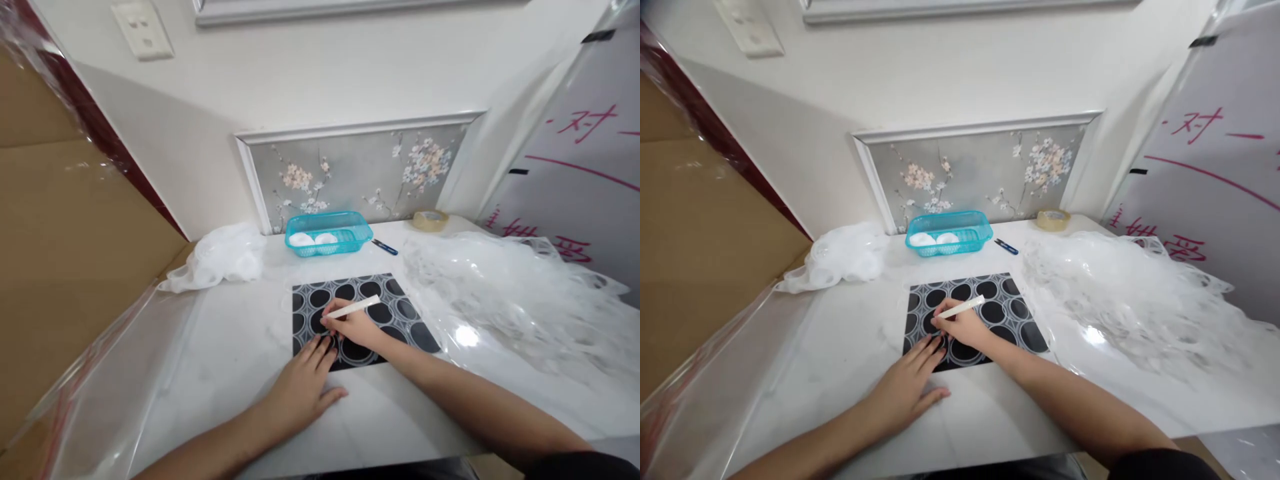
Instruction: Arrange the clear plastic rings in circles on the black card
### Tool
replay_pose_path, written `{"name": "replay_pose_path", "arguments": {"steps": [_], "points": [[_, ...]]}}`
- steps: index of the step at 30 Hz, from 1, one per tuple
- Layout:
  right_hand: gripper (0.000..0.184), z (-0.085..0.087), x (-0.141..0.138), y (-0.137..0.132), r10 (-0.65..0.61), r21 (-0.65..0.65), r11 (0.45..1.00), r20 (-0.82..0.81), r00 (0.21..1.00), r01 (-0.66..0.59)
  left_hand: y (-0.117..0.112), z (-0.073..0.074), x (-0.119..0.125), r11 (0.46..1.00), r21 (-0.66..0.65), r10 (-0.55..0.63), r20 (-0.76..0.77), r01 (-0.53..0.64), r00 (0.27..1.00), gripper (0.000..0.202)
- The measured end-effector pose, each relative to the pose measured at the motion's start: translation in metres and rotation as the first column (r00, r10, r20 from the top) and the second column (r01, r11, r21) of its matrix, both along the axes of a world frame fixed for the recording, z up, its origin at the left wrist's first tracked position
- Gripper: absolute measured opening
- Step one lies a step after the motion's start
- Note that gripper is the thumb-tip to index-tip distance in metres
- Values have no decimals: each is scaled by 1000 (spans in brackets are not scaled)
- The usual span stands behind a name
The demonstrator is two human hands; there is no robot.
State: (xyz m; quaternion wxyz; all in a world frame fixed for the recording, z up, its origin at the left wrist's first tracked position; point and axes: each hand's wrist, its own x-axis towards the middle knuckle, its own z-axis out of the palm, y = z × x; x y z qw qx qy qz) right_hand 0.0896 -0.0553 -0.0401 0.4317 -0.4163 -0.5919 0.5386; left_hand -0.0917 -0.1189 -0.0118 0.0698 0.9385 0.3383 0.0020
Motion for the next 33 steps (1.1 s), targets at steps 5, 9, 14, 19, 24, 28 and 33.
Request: {"name": "replay_pose_path", "arguments": {"steps": [5, 9, 14, 19, 24, 28, 33], "points": [[29, 1, 7, 1, 11, -23, 1000, 3, 1000, -11, -3, -3, 1, 999, 38, 11, -1, -11, 1000, 65], [35, -1, 9, 3, 16, -44, 999, 73, 997, -13, -4, -2, 2, 998, 67, -16, -29, 18, 999, 65], [35, 1, 8, 1, -3, -83, 996, 122, 993, 13, -2, -3, 2, 996, 83, -43, 9, 42, 999, 65], [34, -1, 7, 1, -2, -49, 999, 139, 990, 9, -3, -2, 2, 995, 83, -49, -20, 50, 999, 64], [32, -1, 7, -1, 7, -30, 1000, 178, 984, -2, -3, -2, 2, 999, 44, -25, 11, 25, 1000, 63], [26, 5, 7, -5, -37, 141, 990, 285, 958, -4, -2, -5, 1, 999, 20, 50, 15, -50, 999, 62], [18, 3, 10, -9, -79, 507, 842, 454, 887, -184, 1, -5, 2, 993, 5, 117, 5, -117, 993, 57]]}}
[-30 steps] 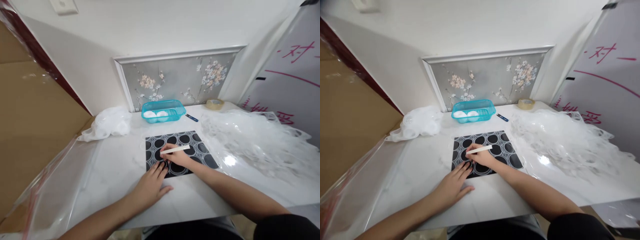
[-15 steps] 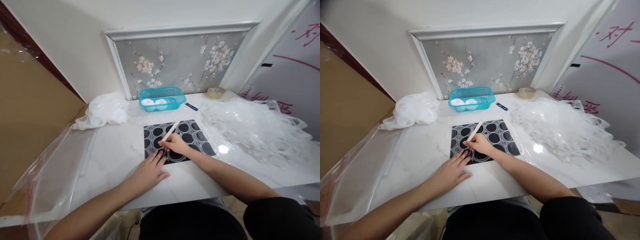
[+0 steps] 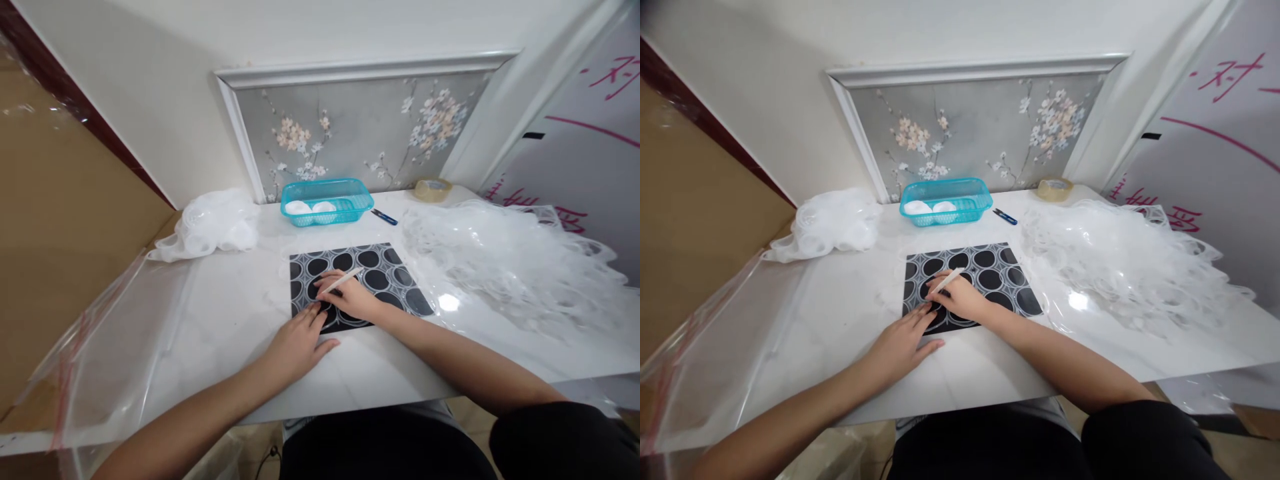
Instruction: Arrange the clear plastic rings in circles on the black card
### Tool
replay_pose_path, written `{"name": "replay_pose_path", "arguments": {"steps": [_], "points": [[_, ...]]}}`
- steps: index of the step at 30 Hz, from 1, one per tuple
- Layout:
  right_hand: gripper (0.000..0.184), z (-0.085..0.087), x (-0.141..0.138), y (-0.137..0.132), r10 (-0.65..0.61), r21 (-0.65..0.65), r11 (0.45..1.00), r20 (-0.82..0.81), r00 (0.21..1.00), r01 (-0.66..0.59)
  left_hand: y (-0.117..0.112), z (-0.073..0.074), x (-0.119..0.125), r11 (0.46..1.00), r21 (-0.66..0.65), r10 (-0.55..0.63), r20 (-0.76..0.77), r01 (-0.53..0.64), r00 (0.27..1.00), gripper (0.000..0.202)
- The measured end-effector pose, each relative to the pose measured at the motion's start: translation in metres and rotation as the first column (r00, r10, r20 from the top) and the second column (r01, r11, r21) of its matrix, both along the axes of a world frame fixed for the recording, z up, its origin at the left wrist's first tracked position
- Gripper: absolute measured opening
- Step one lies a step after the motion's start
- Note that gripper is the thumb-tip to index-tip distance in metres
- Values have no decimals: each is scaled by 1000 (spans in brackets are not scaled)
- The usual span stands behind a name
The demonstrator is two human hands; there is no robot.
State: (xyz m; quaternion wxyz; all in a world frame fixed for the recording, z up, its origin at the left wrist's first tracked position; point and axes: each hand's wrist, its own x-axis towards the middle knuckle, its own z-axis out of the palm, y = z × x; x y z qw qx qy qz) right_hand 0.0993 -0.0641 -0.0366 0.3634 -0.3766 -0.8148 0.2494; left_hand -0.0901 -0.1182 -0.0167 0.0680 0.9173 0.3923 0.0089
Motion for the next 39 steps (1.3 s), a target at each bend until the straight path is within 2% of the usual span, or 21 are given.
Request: {"name": "replay_pose_path", "arguments": {"steps": [4, 6, 8, 10, 13, 15, 17, 21, 23, 25, 26, 28, 30, 31, 35, 39], "points": [[22, -2, 1, 3, 82, 226, 962, 290, 953, -152, 0, 3, 2, 999, -34, 25, 46, -23, 999, 58], [22, 2, 2, 9, 24, 332, 930, 367, 930, -155, -1, 4, 3, 998, -53, 39, 54, -36, 998, 57], [21, 9, 8, 18, -128, 431, 902, 320, 939, -24, -1, 6, 2, 996, -79, 54, 67, -49, 996, 54], [20, 17, 19, 27, -329, 496, 841, 156, 931, 215, 0, 6, 0, 993, -104, 73, 87, -64, 993, 50], [21, 28, 44, 32, -579, 439, 706, -96, 810, 556, 5, 7, -4, 990, -114, 96, 128, -82, 987, 46], [24, 32, 61, 31, -664, 352, 645, -183, 725, 679, 10, 8, -7, 988, -101, 128, 154, -113, 980, 43], [28, 35, 75, 29, -676, 229, 656, -245, 695, 719, 14, 9, -8, 985, -79, 164, 160, -153, 973, 41], [35, 37, 82, 31, -612, -31, 762, -360, 704, 647, 18, 9, -8, 983, -32, 186, 122, -183, 975, 35], [35, 35, 79, 34, -547, -65, 824, -347, 761, 563, 18, 8, -8, 983, 18, 177, 121, -180, 977, 33], [33, 34, 77, 36, -497, -67, 862, -311, 810, 503, 19, 8, -8, 986, 60, 145, 142, -155, 979, 31], [32, 33, 77, 36, -496, -47, 861, -299, 815, 507, 19, 8, -8, 988, 70, 123, 154, -135, 980, 30], [29, 31, 79, 36, -542, 31, 817, -301, 785, 575, 21, 8, -8, 992, 88, 78, 170, -94, 982, 27], [28, 31, 81, 35, -586, 87, 762, -331, 740, 642, 23, 9, -9, 988, 139, 46, 161, -68, 986, 35], [28, 31, 82, 34, -589, 92, 753, -345, 731, 651, 25, 9, -9, 982, 175, 40, 145, -66, 989, 40], [26, 31, 74, 32, -533, 92, 794, -370, 761, 601, 28, 11, -11, 960, 253, 116, 29, -120, 993, 56], [27, 34, 71, 31, -556, 34, 768, -460, 692, 640, 31, 19, -14, 965, 159, 223, -85, -208, 971, 56]]}}
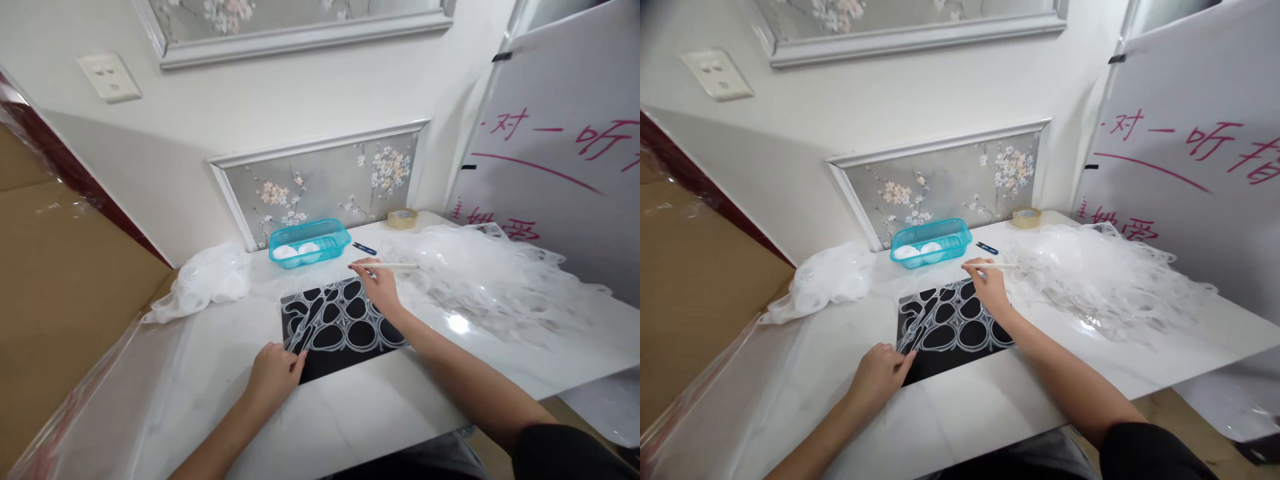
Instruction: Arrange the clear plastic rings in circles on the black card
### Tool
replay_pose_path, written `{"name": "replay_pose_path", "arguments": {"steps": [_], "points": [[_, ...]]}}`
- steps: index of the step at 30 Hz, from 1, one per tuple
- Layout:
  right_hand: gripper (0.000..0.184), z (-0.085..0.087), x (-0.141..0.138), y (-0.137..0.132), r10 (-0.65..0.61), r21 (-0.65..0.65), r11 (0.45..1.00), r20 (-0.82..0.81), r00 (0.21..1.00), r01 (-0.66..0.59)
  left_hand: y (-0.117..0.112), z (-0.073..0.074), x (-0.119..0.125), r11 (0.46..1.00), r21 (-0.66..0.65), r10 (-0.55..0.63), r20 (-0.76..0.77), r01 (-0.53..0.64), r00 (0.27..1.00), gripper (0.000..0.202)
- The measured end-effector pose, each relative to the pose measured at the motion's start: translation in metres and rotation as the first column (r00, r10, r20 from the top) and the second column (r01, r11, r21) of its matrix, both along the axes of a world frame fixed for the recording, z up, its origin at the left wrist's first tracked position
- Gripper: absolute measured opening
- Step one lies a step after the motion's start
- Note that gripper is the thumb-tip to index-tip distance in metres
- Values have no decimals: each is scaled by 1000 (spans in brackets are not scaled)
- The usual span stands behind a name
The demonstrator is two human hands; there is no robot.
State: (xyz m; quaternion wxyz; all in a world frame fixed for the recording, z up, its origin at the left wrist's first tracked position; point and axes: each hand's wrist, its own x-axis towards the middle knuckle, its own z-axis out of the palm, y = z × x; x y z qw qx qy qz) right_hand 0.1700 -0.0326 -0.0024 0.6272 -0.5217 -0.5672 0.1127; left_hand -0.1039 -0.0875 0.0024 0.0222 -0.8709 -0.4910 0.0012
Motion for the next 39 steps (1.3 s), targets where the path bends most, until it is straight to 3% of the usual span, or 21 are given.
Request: {"name": "replay_pose_path", "arguments": {"steps": [4, 8, 11, 15, 18, 20, 22, 24, 26, 29, 32, 35, 37, 39], "points": [[32, 1, 0, 2, 105, -71, 991, -156, 982, -117, 2, 10, -3, 988, -153, 35, -9, -36, 999, 54], [32, 6, -15, 21, 254, -123, 958, -64, 965, -260, -1, 14, -3, 956, -291, 43, -12, -45, 999, 45], [23, 23, -28, 56, 314, -182, 935, 31, 949, -304, -4, 13, 0, 937, -351, 21, 47, -3, 999, 42], [17, 53, -37, 102, 401, -260, 887, 22, 916, -382, -4, 13, -1, 943, -333, 2, 81, 25, 997, 41], [13, 60, -44, 101, 520, -335, 804, -7, 854, -492, 0, 20, -10, 937, -350, 66, 150, -10, 986, 44], [16, 54, -49, 80, 648, -359, 701, -39, 760, -616, 6, 26, -17, 932, -360, 166, 343, -34, 925, 41], [23, 47, -51, 52, 757, -343, 583, -97, 646, -736, 13, 30, -20, 954, -285, 252, 591, -94, 766, 35], [28, 43, -49, 29, 799, -313, 522, -146, 583, -793, 21, 33, -15, 969, -166, 245, 734, -183, 633, 38], [28, 44, -45, 16, 787, -303, 533, -168, 594, -790, 29, 33, -2, 980, -103, 190, 737, -170, 649, 50], [25, 46, -41, 12, 766, -264, 564, -189, 615, -783, 45, 30, 28, 987, -159, 125, 707, -15, 696, 63], [24, 38, -40, 12, 737, -179, 612, -223, 638, -770, 64, 21, 51, 937, -322, 193, 799, 133, 570, 39], [28, 13, -37, 8, 643, -115, 697, -336, 688, -707, 82, 8, 57, 885, -432, 310, 825, 172, 473, 31], [32, -8, -34, 6, 622, -149, 683, -396, 676, -715, 90, 1, 56, 861, -478, 378, 829, 173, 411, 36], [36, -26, -31, 7, 674, -228, 590, -388, 628, -774, 96, -4, 53, 818, -540, 466, 824, 198, 324, 39]]}}
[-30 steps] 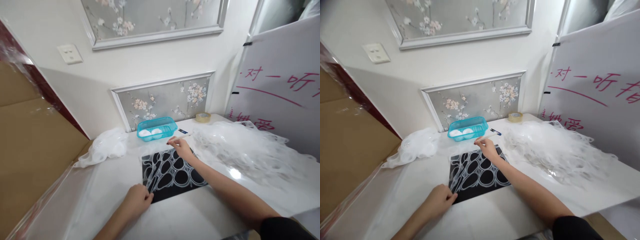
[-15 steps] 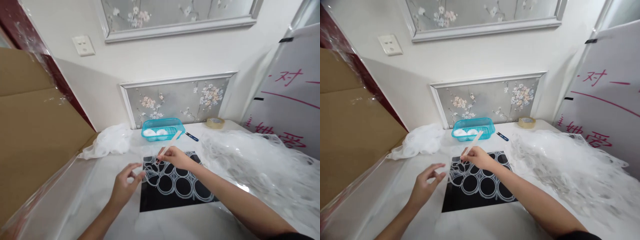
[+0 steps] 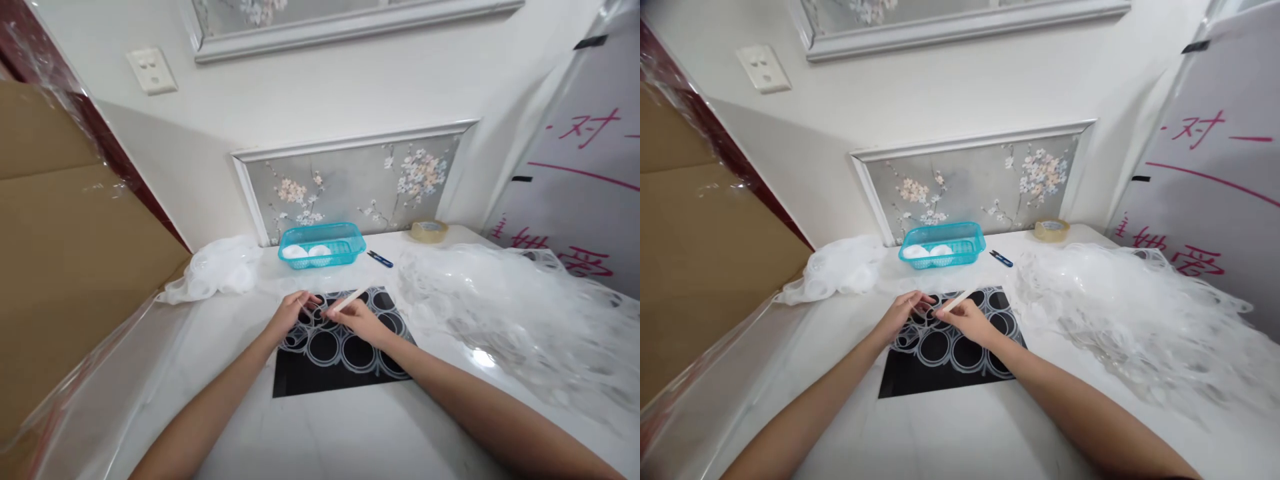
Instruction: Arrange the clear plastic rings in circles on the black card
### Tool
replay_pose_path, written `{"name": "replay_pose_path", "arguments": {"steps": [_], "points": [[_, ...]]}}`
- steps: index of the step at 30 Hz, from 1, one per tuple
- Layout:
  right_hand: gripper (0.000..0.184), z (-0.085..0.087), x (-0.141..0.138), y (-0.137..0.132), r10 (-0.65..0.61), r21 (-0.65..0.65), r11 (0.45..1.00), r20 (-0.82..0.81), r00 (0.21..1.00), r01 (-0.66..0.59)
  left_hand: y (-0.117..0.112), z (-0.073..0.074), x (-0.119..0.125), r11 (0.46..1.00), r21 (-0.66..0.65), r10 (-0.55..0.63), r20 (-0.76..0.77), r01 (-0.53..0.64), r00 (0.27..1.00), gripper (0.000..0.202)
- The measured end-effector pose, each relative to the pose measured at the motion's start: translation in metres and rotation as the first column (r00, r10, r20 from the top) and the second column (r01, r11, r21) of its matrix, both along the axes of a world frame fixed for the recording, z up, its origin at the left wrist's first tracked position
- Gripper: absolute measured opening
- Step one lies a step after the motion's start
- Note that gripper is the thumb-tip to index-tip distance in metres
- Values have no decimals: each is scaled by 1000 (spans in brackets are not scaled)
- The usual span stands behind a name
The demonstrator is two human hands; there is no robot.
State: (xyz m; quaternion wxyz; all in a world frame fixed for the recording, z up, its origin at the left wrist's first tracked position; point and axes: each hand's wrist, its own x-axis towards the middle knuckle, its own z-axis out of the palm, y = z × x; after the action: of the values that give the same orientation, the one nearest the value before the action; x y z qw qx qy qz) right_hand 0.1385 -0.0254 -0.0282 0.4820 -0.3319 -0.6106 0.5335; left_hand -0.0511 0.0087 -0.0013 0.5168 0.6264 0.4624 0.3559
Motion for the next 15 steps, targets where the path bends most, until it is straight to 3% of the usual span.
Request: {"name": "replay_pose_path", "arguments": {"steps": [3, 7, 11, 15], "points": [[39, -13, -1, 4, 124, -14, 992, 120, 985, -123, 7, 0, -6, 983, -179, 63, 135, -38, 989, 39], [34, -12, -6, 3, 109, 37, 992, 256, 961, -122, 20, 10, -19, 922, -369, 217, 251, -114, 943, 37], [29, -8, -8, -2, 63, 53, 995, 323, 944, -85, 31, 26, -33, 876, -443, 357, 327, -192, 875, 37], [25, -8, -6, -3, 56, 70, 994, 356, 933, -86, 33, 36, -39, 863, -457, 406, 374, -215, 834, 40]]}}
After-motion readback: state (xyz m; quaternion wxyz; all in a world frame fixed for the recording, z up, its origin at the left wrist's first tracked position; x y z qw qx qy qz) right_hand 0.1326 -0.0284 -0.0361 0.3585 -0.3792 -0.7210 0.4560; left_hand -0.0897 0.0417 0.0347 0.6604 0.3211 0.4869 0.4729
